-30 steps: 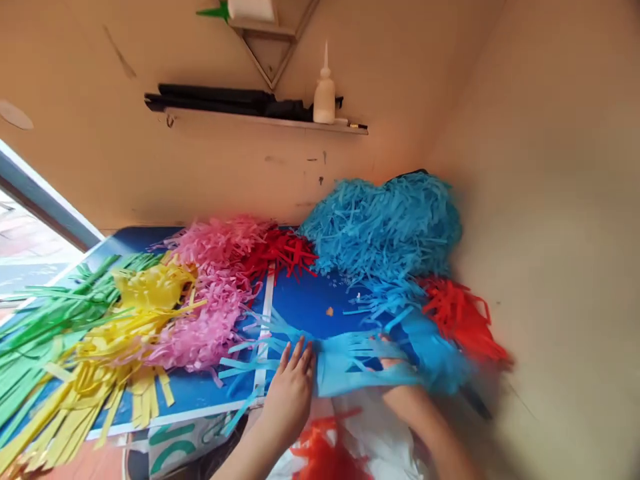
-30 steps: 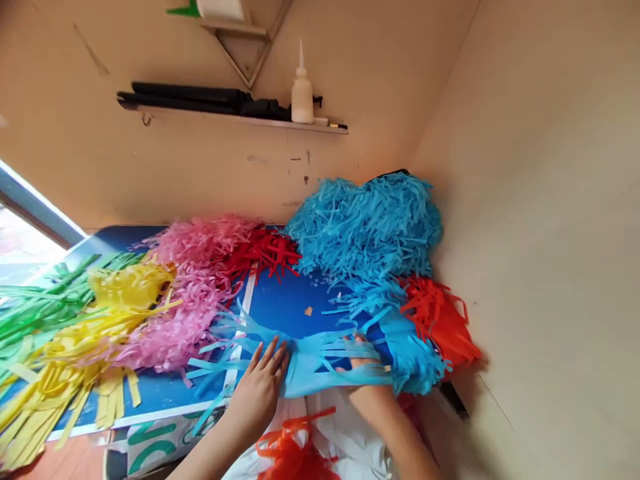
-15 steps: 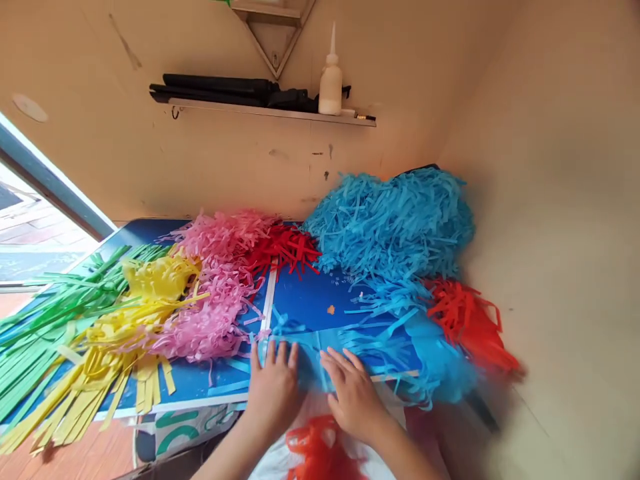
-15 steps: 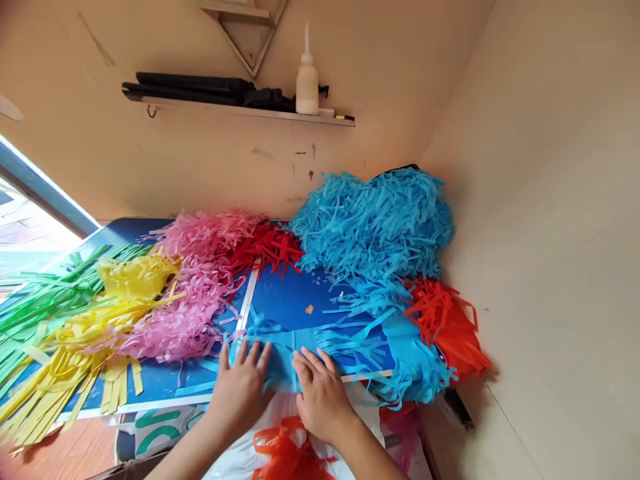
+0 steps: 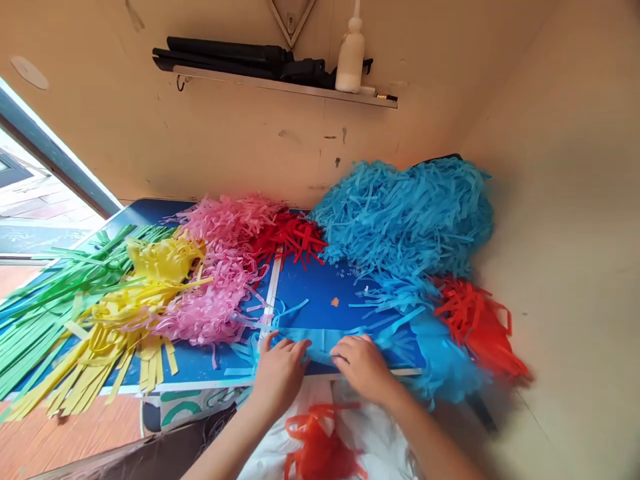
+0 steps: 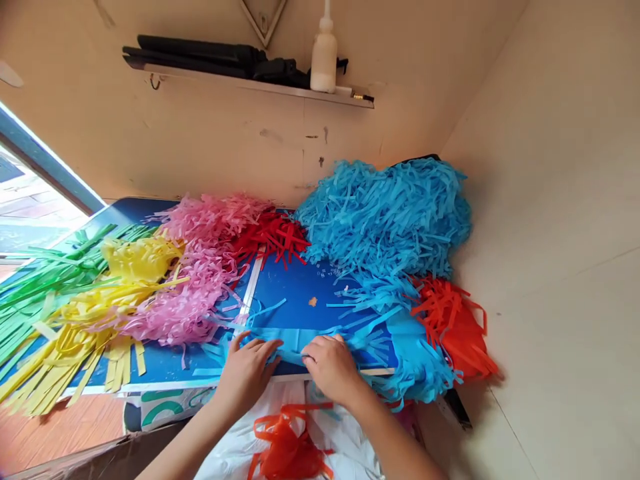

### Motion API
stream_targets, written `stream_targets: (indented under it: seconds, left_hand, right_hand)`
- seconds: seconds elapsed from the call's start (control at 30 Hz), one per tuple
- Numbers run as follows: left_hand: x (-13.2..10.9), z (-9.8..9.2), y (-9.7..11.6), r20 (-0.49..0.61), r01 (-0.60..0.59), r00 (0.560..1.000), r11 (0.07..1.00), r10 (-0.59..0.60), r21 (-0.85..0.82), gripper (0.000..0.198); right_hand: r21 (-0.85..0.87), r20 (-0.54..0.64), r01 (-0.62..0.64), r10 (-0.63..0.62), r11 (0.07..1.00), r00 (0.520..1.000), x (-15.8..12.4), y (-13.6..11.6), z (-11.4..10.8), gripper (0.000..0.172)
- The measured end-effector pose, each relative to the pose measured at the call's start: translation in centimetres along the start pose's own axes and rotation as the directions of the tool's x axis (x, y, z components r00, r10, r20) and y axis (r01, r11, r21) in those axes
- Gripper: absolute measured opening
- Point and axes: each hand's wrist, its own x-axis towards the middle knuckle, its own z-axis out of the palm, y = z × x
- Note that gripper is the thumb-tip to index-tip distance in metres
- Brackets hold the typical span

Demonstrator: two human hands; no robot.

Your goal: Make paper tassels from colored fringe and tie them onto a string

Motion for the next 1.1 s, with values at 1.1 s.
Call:
stream_targets:
  seconds: [1.1]
  left_hand:
    - [4.1, -0.5, -2.2, 0.026, -0.437, 0.892, 0.846, 0.451, 0.304, 0.021]
  right_hand:
    - [-0.173, -0.263, -0.369, 0.319, 0.913, 0.911, 1.2, 3.6, -3.6, 0.019]
